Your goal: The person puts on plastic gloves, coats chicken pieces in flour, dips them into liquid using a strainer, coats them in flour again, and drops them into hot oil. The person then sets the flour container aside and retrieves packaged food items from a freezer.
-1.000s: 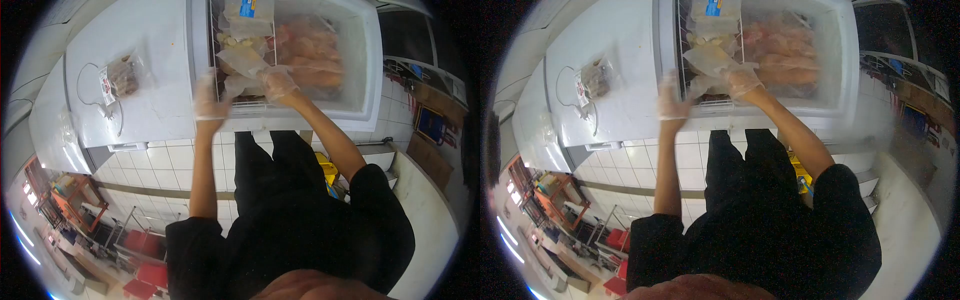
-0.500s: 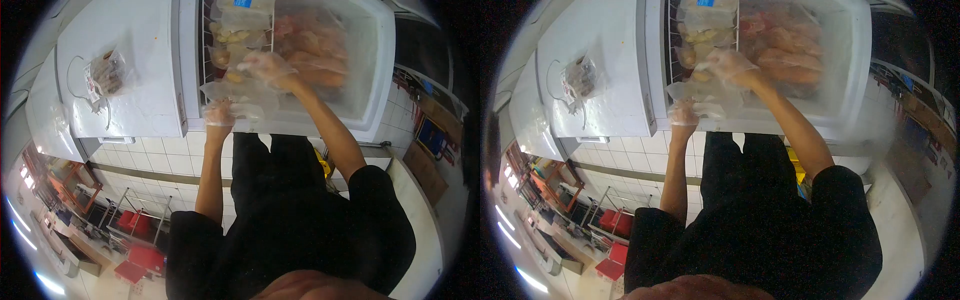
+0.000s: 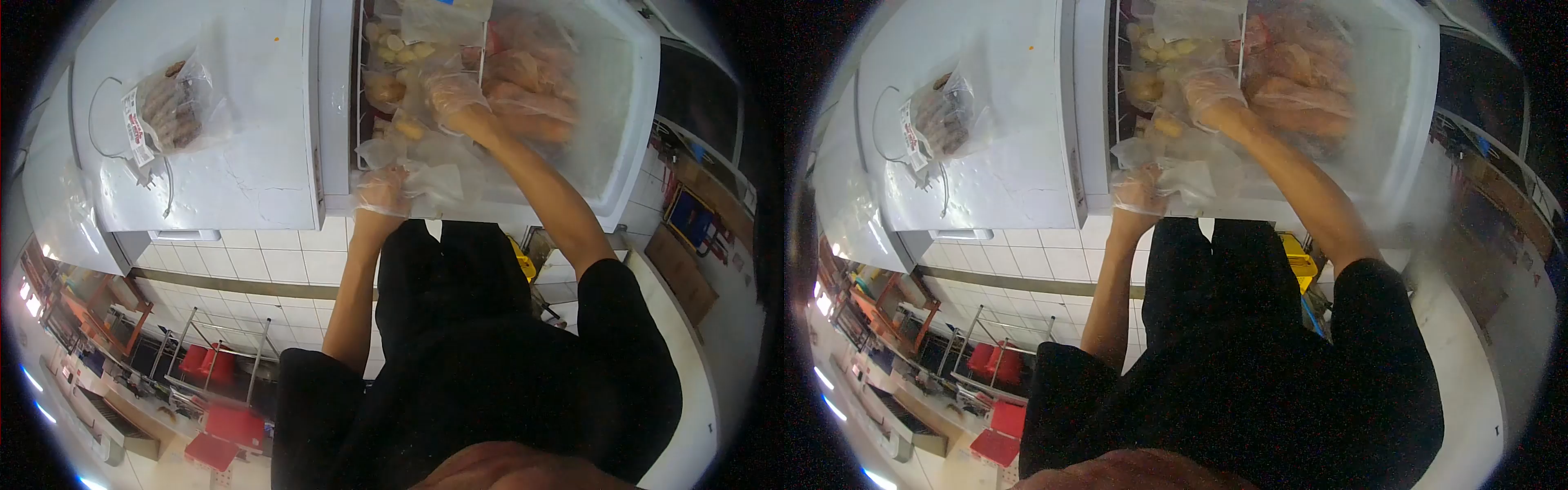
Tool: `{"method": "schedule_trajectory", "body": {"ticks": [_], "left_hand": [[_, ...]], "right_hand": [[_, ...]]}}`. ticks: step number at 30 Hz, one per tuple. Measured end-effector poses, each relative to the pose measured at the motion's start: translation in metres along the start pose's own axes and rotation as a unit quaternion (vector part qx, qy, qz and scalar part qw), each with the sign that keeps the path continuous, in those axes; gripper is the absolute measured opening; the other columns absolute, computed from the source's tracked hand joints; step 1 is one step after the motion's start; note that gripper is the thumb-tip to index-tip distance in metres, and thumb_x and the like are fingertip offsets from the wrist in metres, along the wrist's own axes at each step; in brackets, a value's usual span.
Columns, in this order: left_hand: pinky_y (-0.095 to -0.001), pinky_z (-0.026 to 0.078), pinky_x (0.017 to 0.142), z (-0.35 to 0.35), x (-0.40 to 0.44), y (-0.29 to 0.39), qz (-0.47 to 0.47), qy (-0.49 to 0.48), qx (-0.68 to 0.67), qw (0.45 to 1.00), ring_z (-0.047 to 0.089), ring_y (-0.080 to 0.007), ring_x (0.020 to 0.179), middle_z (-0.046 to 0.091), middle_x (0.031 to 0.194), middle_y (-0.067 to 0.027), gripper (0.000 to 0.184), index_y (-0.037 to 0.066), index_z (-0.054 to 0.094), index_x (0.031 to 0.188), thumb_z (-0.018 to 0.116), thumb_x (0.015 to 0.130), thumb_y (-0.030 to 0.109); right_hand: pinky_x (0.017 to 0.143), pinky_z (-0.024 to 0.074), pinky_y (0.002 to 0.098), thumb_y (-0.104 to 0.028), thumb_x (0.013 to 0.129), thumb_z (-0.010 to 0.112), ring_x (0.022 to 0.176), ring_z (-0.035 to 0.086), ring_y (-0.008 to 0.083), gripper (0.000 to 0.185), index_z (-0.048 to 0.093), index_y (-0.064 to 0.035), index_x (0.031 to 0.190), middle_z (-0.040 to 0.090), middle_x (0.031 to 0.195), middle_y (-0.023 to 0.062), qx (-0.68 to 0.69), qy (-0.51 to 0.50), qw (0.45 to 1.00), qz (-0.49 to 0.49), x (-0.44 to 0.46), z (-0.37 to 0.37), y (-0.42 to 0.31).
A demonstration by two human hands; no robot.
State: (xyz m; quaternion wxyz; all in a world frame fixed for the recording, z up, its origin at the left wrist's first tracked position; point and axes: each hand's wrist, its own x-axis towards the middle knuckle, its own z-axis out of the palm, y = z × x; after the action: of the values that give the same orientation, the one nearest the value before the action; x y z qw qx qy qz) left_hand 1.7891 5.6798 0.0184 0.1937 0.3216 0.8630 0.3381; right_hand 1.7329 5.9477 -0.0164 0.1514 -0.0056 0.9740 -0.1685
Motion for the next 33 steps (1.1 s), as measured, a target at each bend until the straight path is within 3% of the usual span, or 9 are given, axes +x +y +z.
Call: {"method": "schedule_trajectory", "body": {"ticks": [4,6,8,10,17,19,21,30,33], "left_hand": [[-0.0500,0.056,0.069,-0.015,0.007,0.013,-0.030,-0.077,0.046,0.996,0.070,-0.0406,0.082,0.070,0.093,-0.0196,0.035,0.003,0.065,0.108,0.072,0.077,0.020],[-0.0515,0.055,0.068,-0.020,0.005,0.016,-0.064,-0.113,0.020,0.991,0.071,-0.0400,0.083,0.068,0.097,-0.0166,0.021,0.007,0.061,0.095,0.066,0.079,0.019],[-0.0509,0.055,0.068,-0.020,0.005,0.015,-0.058,-0.096,-0.005,0.994,0.071,-0.0401,0.082,0.068,0.098,-0.0165,0.021,0.007,0.061,0.096,0.067,0.079,0.019],[-0.0505,0.055,0.068,-0.019,0.002,0.015,-0.064,-0.102,-0.009,0.993,0.070,-0.0399,0.082,0.067,0.100,-0.0159,0.021,0.007,0.062,0.096,0.067,0.079,0.019],[-0.0494,0.055,0.074,-0.004,-0.004,-0.002,-0.048,-0.024,-0.025,0.998,0.067,-0.0360,0.087,0.066,0.098,-0.0111,0.022,0.009,0.066,0.093,0.070,0.074,0.019],[-0.0488,0.054,0.077,0.002,-0.003,-0.001,-0.040,-0.014,-0.028,0.999,0.067,-0.0348,0.087,0.067,0.099,-0.0103,0.022,0.010,0.067,0.092,0.071,0.072,0.018],[-0.0479,0.053,0.079,0.003,0.001,-0.005,-0.011,0.004,-0.018,1.000,0.067,-0.0339,0.086,0.067,0.100,-0.0098,0.022,0.010,0.068,0.092,0.071,0.071,0.017],[-0.0482,0.054,0.082,0.019,0.029,-0.004,-0.066,-0.010,0.101,0.993,0.069,-0.0371,0.091,0.070,0.104,-0.0131,0.019,0.007,0.071,0.095,0.069,0.079,0.018],[-0.0482,0.054,0.090,0.031,0.061,-0.017,-0.217,-0.130,0.058,0.966,0.069,-0.0387,0.102,0.071,0.112,-0.0157,0.030,0.006,0.070,0.109,0.068,0.085,0.023]], "right_hand": [[0.085,0.0555,0.0471,-0.005,0.078,0.063,0.098,0.069,0.0410,0.031,0.074,0.0000,0.106,0.073,0.100,0.0224,0.131,0.004,0.983,-0.125,0.012,0.004,-0.028],[0.085,0.0552,0.0462,-0.009,0.078,0.065,0.099,0.069,0.0412,0.027,0.075,-0.0001,0.101,0.073,0.099,0.0233,0.036,-0.213,0.976,-0.007,0.031,-0.019,-0.052],[0.085,0.0544,0.0455,-0.017,0.081,0.066,0.096,0.069,0.0398,0.022,0.076,-0.0020,0.092,0.074,0.095,0.0218,-0.035,-0.257,0.965,0.043,0.043,-0.010,-0.057],[0.085,0.0532,0.0450,-0.030,0.086,0.065,0.090,0.070,0.0370,0.028,0.076,-0.0057,0.078,0.074,0.090,0.0178,-0.072,-0.137,0.988,0.027,0.053,0.030,-0.043],[0.082,0.0532,0.0370,-0.030,0.088,0.068,0.091,0.069,0.0267,0.028,0.076,-0.0052,0.098,0.074,0.098,0.0157,0.047,-0.061,0.992,0.097,0.041,-0.026,-0.009],[0.080,0.0526,0.0334,-0.026,0.090,0.068,0.089,0.067,0.0197,0.026,0.075,-0.0042,0.102,0.073,0.097,0.0102,0.257,-0.047,0.944,0.201,0.029,-0.036,0.011],[0.078,0.0508,0.0306,-0.024,0.091,0.068,0.087,0.063,0.0144,0.024,0.074,-0.0035,0.101,0.070,0.094,0.0039,0.374,0.007,0.911,0.174,0.017,-0.053,0.021],[0.084,0.0475,0.0278,-0.020,0.087,0.068,0.091,0.059,0.0115,0.021,0.071,-0.0048,0.101,0.066,0.093,0.0003,0.531,0.118,0.789,0.286,-0.002,-0.164,-0.015],[0.089,0.0489,0.0294,-0.021,0.089,0.065,0.097,0.062,0.0155,0.023,0.071,-0.0034,0.102,0.069,0.099,0.0053,0.444,0.252,0.859,0.029,-0.002,-0.148,-0.023]]}}
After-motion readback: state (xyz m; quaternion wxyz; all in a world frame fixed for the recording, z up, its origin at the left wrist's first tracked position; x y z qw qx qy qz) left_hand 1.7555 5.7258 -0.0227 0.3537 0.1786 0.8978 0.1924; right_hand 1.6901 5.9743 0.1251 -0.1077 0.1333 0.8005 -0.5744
